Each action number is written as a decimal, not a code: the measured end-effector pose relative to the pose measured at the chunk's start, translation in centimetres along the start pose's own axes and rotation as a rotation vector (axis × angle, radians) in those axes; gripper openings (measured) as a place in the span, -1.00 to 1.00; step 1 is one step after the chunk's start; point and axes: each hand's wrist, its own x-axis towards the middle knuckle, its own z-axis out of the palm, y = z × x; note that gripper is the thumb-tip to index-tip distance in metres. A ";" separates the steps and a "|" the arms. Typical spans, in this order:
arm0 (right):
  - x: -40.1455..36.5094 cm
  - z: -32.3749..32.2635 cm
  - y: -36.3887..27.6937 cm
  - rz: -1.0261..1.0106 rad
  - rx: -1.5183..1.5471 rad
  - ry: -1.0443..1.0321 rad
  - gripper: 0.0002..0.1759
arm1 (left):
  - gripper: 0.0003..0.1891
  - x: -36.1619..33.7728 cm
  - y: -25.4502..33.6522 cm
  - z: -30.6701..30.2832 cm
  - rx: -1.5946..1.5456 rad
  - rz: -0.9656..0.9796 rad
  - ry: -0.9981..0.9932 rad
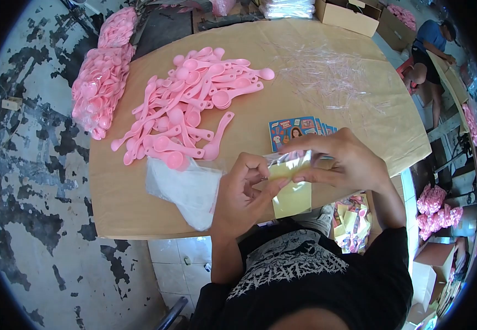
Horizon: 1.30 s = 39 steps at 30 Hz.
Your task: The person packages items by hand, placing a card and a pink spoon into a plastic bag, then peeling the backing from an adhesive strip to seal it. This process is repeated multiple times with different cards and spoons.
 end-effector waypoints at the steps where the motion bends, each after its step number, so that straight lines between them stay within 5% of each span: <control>1: -0.1 0.2 0.4 -0.001 0.003 -0.041 -0.58 | -0.75 -0.3 0.4 0.0 -0.001 -0.020 0.030; 4: -1.3 -3.2 0.1 -0.027 -0.122 -0.190 -0.60 | -0.66 -3.1 2.7 -0.9 0.045 -0.017 0.154; 7: -1.3 -6.4 -1.1 0.189 -0.240 -0.681 -0.71 | -0.64 -7.0 2.3 -6.9 0.427 0.223 0.143; 10: 0.8 -3.7 -1.8 0.093 -0.422 -0.451 -0.69 | -0.74 -8.8 3.0 -8.5 1.009 0.179 0.336; 13: 4.9 2.8 -1.2 0.019 -0.418 -0.250 -0.65 | -0.73 -8.8 1.4 -8.3 1.138 0.087 0.331; 16: 9.0 7.6 0.7 -0.098 -0.436 -0.231 -0.63 | -0.75 -9.2 0.9 -8.0 1.124 0.113 0.330; 19: 12.1 8.8 0.6 0.130 -0.424 -0.586 -0.67 | -0.75 -9.6 0.9 -8.3 1.113 0.124 0.332; 22: 12.4 8.5 0.3 0.170 -0.164 -0.597 -0.73 | -0.75 -9.5 1.0 -7.7 1.063 0.137 0.430; 25: 11.9 7.6 1.3 -0.053 -0.248 -0.454 -0.80 | -0.74 -10.1 0.7 -8.4 1.122 0.179 0.266; 31: 9.4 2.3 -0.8 0.061 0.026 -0.209 -0.88 | -0.51 -9.8 1.7 -8.2 1.134 0.200 0.261; 32: 8.7 2.1 -1.3 0.068 0.117 -0.192 -0.87 | -0.30 -9.5 2.1 -7.8 0.973 0.188 0.192; 34: 6.9 2.5 -2.7 0.099 0.300 -0.149 -0.85 | -0.20 -7.3 2.1 -3.8 0.221 0.161 0.215; 39: 3.6 2.3 -2.7 0.024 -0.005 -0.264 -0.79 | -0.36 -4.6 -0.8 0.9 -0.220 -0.150 0.295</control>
